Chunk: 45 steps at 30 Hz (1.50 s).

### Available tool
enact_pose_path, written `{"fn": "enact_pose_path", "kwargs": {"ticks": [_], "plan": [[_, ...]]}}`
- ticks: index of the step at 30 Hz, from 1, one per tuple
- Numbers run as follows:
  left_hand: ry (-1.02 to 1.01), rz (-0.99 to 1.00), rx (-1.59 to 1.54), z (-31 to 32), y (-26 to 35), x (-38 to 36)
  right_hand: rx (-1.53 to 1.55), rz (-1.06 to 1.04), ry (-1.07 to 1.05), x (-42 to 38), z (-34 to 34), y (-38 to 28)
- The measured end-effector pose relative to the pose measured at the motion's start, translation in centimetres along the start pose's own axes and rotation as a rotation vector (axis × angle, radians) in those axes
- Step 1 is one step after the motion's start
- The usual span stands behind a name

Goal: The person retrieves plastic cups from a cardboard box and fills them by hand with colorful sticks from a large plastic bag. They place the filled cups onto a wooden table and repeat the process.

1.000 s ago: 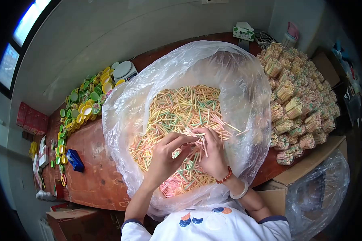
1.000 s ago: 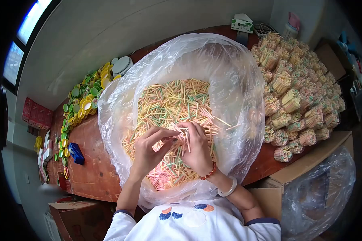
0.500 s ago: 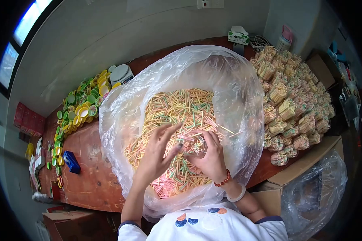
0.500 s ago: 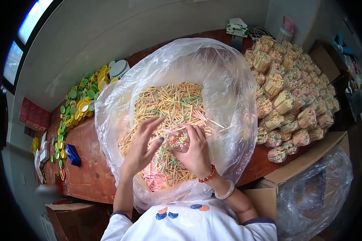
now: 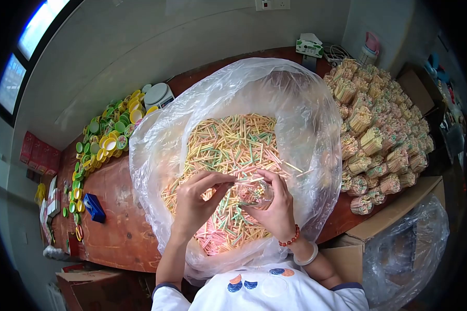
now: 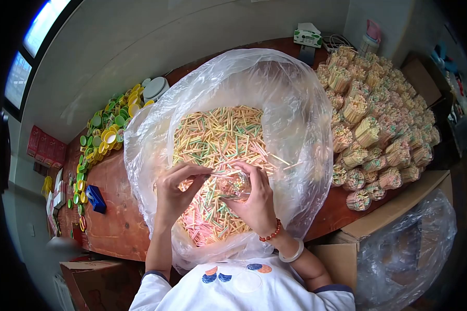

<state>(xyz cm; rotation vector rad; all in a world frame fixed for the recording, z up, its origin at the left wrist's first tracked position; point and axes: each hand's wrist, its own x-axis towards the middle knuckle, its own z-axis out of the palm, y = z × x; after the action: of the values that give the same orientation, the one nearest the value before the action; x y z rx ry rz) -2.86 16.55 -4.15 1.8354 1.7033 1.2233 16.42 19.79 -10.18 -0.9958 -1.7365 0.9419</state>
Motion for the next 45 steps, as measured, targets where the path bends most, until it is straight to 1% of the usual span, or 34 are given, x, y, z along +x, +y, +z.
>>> {"fn": "enact_pose_path", "kwargs": {"ticks": [2,4,6,10,12,13,16,18,20,22,24,26,28,29,30,32,33,35,36,37,39,40,41,43,44,45], "plan": [[-0.121,0.099,0.063,0.5,0.8,0.1,0.018,-0.009,-0.005,-0.1,0.2,0.1],[-0.149,0.072,0.073,1.1,1.6,0.1,0.002,-0.042,-0.009,-0.2,0.3,0.3],[-0.192,0.048,0.182,1.4,2.0,0.1,-0.008,-0.021,-0.016,-0.4,0.3,0.2],[-0.153,0.057,0.062,1.0,1.8,0.1,0.033,0.056,-0.014,-0.5,-0.2,-0.5],[-0.134,-0.097,-0.017,0.8,2.0,-0.1,0.053,0.037,0.007,-0.3,-0.3,-0.5],[-0.137,-0.098,-0.016,0.8,2.1,-0.1,0.072,0.018,0.024,-0.2,-0.3,-0.5],[-0.200,-0.061,0.063,0.6,2.1,0.0,0.051,-0.030,0.011,-0.2,0.1,0.0],[-0.262,0.064,0.126,0.9,2.2,0.4,0.044,-0.018,-0.007,-0.6,0.2,0.0],[-0.225,0.053,0.094,1.4,2.5,0.7,0.035,-0.007,-0.027,-0.7,0.2,-0.1],[-0.192,0.049,0.063,1.4,2.6,1.0,0.098,0.012,-0.032,-0.7,0.1,-0.3],[-0.161,0.069,0.220,1.2,2.6,1.4,0.102,0.035,-0.033,-0.7,-0.2,-0.4],[-0.152,0.042,0.195,1.3,2.9,2.3,0.105,0.061,-0.044,-0.9,-0.3,-0.5],[-0.314,0.033,0.070,1.6,1.5,2.7,0.107,0.029,-0.018,-0.8,-0.1,-0.7],[-0.253,0.142,0.108,1.8,1.1,2.7,0.108,0.026,-0.018,-0.8,-0.1,-0.6],[-0.254,0.143,0.109,1.8,1.0,2.6,0.125,0.044,-0.016,-0.9,-0.2,-0.6],[-0.154,0.154,0.034,1.7,1.2,2.2,0.138,0.066,-0.010,-1.1,-0.4,-0.4],[-0.157,0.154,0.031,1.8,1.1,2.0,0.170,0.058,-0.010,-1.1,-0.4,-0.3],[-0.049,0.037,-0.163,1.8,1.3,1.6,0.201,0.055,-0.012,-1.1,-0.4,-0.1],[-0.076,-0.020,-0.127,1.7,1.7,1.5,0.206,0.048,-0.010,-1.1,-0.4,0.0],[-0.075,-0.024,-0.126,1.8,1.7,1.5,0.213,0.040,-0.011,-1.1,-0.4,0.0],[-0.128,0.113,0.057,2.0,1.5,1.6,0.248,0.046,-0.013,-1.1,-0.3,-0.1],[-0.191,0.118,0.109,1.4,1.4,1.3,0.280,0.052,-0.010,-1.1,-0.3,-0.2],[-0.193,0.121,0.110,1.2,1.6,1.1,0.281,0.052,-0.005,-1.1,-0.3,-0.2],[-0.049,0.148,0.020,1.0,2.1,0.5,0.318,0.082,0.000,-1.2,-0.4,-0.4],[-0.191,0.177,0.033,0.4,1.5,0.1,0.314,0.083,0.008,-1.1,-0.6,-0.6],[-0.269,0.207,0.101,0.9,1.7,-0.3,0.276,0.055,0.009,-1.1,-0.7,-0.9]]}}
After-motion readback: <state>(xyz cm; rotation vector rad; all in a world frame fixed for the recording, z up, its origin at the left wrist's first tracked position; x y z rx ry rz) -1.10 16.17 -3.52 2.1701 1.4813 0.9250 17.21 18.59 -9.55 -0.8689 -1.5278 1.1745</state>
